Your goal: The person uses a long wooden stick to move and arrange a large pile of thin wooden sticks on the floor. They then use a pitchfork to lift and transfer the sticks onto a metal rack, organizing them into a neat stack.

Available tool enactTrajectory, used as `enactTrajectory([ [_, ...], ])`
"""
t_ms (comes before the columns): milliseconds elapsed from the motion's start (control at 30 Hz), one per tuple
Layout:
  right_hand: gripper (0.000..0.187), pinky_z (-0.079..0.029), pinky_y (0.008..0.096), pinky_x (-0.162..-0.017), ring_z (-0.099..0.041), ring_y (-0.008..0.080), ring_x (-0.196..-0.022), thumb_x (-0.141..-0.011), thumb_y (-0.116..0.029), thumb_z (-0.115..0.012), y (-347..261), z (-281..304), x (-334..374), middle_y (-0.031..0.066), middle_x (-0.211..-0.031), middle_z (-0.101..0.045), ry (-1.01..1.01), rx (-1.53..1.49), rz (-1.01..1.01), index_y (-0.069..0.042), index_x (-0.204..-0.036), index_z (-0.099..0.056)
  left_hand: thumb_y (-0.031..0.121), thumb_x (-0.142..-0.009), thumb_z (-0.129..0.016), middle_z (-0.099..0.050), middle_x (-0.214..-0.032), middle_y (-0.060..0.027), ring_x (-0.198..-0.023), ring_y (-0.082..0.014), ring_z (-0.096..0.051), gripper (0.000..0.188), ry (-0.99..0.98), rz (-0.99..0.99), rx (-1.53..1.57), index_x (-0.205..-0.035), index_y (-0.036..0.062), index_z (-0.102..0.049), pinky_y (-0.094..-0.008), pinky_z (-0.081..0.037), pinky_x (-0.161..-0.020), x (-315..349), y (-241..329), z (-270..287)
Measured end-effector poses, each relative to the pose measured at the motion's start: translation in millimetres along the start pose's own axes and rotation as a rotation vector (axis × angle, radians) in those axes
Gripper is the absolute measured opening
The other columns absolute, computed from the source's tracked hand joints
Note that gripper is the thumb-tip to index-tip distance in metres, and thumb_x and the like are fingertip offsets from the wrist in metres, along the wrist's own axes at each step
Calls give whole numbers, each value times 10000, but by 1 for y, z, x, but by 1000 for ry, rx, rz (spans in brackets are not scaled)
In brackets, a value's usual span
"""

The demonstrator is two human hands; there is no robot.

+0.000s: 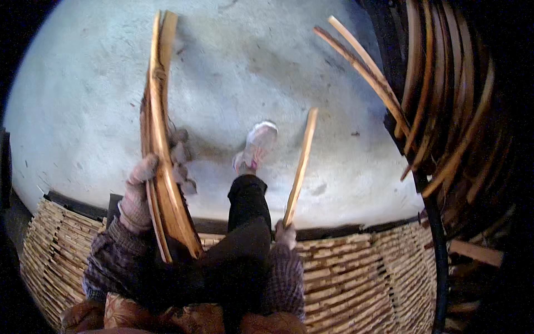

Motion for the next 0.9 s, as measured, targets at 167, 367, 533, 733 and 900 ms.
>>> enactTrajectory([
  [167,357,-485,347,-578,-609,200,-676,-794,-360,-597,52,33,92,90,-796,-633,29,14,-26,-56,-980,-580,254,-744,-676,-540,-957,-53,-753,-188,-567,641,37,216,36,-1260,53,-354,-403,-482,-669,-22,-19,54],
  [367,504,-430,233,-405,-495,78,-454,-818,-247,-595,-152,123,169,80,-846,-635,417,6,1040,-41,-1243,-418,245,-833,-547,-528,-1072,-143,-944,-269,-563,519,0,147,-57,-1254,6,-361,-427,-493,-811,-23,-31,45],
  [533,772,-397,386,-385,-592,186,-496,-769,-451,-566,-255,80,244,37,-575,-535,67,486,1269,21,-1278,-229,281,-822,-594,-589,-987,-155,-784,-261,-613,477,125,129,-7,-1173,-9,-452,-359,-527,-709,-18,-26,43],
  [733,605,-459,344,-467,-572,192,-484,-827,-458,-497,-262,104,230,33,-655,-598,64,164,1687,17,-1189,-407,314,-765,-654,-544,-1064,-174,-904,-305,-582,650,-35,75,112,-1252,-6,-364,-423,-517,-749,-14,-13,24],
  [900,623,-466,359,-840,-526,217,-1017,-883,-431,-418,-275,159,78,102,-1306,-395,-387,-875,737,-57,-1347,-235,287,-754,-654,-476,-1169,-204,-995,-327,-545,713,-132,63,212,-1301,2,-294,-492,-495,-789,-15,-6,23],
])
Point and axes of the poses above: each hand's wrist, its own x-axis away from the middle knuckle, its own z-axis out of the back of the hand, y = z × x, the point moved 4 cm from there along -x, towards the middle knuckle
